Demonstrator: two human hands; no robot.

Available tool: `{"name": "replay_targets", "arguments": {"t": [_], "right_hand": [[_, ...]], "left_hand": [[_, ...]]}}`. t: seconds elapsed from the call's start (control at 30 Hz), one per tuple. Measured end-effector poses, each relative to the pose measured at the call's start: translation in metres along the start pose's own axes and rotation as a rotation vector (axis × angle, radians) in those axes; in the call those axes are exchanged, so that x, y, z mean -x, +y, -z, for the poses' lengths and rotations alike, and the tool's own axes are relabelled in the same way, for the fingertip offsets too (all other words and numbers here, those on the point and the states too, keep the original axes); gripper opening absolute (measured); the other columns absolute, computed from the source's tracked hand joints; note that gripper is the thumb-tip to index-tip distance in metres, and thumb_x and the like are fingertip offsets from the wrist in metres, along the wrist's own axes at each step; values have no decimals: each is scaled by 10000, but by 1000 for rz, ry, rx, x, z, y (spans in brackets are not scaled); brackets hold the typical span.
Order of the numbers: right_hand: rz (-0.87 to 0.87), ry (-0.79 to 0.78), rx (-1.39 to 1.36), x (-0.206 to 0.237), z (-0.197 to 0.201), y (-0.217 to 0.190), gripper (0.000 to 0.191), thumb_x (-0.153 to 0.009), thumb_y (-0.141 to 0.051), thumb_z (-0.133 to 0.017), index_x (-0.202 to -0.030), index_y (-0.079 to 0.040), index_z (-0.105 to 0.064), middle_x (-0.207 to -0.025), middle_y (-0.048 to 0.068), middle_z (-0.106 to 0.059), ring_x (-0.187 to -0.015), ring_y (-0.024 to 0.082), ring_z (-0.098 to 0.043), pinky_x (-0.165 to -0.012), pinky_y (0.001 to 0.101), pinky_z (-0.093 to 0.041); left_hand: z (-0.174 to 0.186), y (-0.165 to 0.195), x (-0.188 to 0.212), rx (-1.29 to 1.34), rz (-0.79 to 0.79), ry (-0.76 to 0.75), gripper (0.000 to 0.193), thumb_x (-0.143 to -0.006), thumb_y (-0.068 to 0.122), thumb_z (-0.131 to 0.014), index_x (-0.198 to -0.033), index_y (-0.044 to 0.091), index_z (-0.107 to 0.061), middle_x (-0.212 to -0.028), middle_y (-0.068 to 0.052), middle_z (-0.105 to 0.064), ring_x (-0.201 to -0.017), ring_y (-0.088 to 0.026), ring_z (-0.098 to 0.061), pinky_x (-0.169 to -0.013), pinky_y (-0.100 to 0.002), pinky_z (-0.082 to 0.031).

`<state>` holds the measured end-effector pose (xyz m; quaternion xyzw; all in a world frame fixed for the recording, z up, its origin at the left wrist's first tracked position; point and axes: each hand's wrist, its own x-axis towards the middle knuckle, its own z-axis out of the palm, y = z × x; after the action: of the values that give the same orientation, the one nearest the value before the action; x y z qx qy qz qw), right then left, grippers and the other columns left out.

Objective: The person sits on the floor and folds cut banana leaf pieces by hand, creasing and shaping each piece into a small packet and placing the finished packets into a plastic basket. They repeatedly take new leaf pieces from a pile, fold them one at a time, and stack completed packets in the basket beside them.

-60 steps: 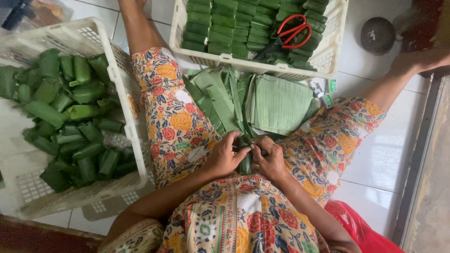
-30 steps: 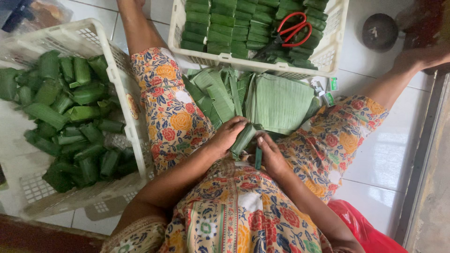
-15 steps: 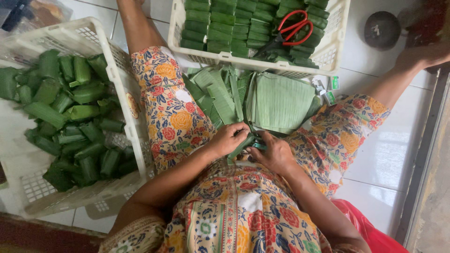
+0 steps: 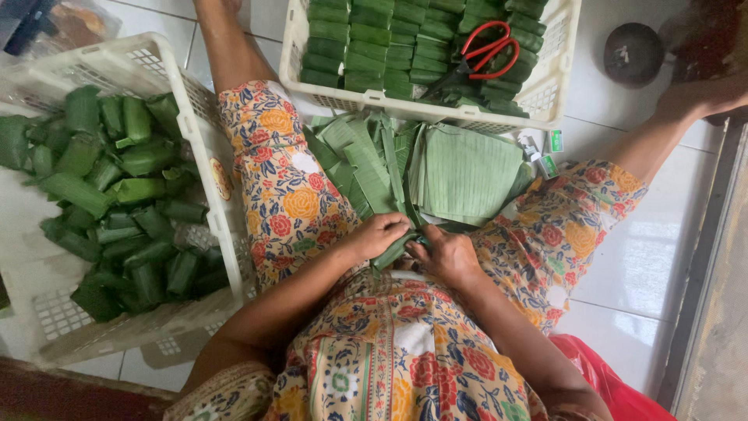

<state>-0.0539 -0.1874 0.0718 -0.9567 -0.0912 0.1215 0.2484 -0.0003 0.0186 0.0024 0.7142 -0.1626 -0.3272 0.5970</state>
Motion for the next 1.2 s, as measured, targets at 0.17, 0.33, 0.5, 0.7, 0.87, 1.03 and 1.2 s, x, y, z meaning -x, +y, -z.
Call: {"name": "replay_targets", "arguments": {"t": [0.17, 0.33, 0.5, 0.7, 0.87, 1.03, 1.2], "right_hand": [[45, 0, -245, -1, 11, 4, 548, -958, -453, -611, -1333, -58, -554, -955, 237, -727, -862, 395, -717, -777, 485, -569], [-225, 34, -605, -6, 20, 19, 657, -999, -493, -389, -1548, -134, -414, -1133, 175, -725, -849, 341, -692, -853, 433, -549], [-188, 136, -564, -14, 5, 27, 471, -1048, -399, -495, -1377, -67, -550, -1029, 198, -722, -992, 276, -696, -907, 409, -523], [-256, 104, -531, -15, -9, 43, 466, -986, -388, -625, -1325, -74, -557, -936, 167, -726, -881, 260, -713, -822, 372, -552], [-207, 109, -480, -22, -17, 47, 454, -968, -376, -653, -1292, -70, -572, -908, 164, -730, -840, 257, -720, -789, 380, -557], [-271, 69, -414, -31, -25, 42, 385, -940, -333, -720, -1165, -44, -599, -829, 152, -731, -754, 237, -726, -721, 375, -571], [-274, 107, -457, -30, -32, 42, 254, -919, -237, -743, -1051, -36, -660, -791, 153, -734, -693, 211, -709, -682, 352, -580]], "left_hand": [[15, -15, 2, 392, 170, 0, 236, -1043, 277, -530, -1097, 116, -694, -854, -33, -697, -651, -131, -651, -572, -285, -538], [48, -4, 11, 696, 201, 149, 283, -1052, 300, -523, -1193, 93, -654, -903, -80, -686, -631, -172, -648, -521, -332, -524], [70, 17, 19, 1027, 215, 138, 453, -1037, 399, -460, -1311, 54, -568, -994, -170, -729, -701, -235, -710, -562, -338, -577], [146, 51, 86, 1637, -516, 809, 495, -1061, 409, -566, -1387, 37, -581, -1211, -175, -691, -1139, -364, -686, -1026, -471, -634], [183, 65, 124, 1467, -741, 820, 853, -929, 685, -449, -1395, -25, -537, -1315, -218, -673, -1239, -350, -669, -1047, -476, -569], [133, 49, 48, 567, -150, 768, 306, -1033, 192, -588, -1300, 43, -609, -1191, -153, -713, -1019, -262, -730, -854, -415, -622], [98, 32, -53, -707, -84, 380, 237, -962, 39, -571, -1146, 88, -712, -1163, -111, -739, -990, -251, -730, -896, -378, -576]]}}
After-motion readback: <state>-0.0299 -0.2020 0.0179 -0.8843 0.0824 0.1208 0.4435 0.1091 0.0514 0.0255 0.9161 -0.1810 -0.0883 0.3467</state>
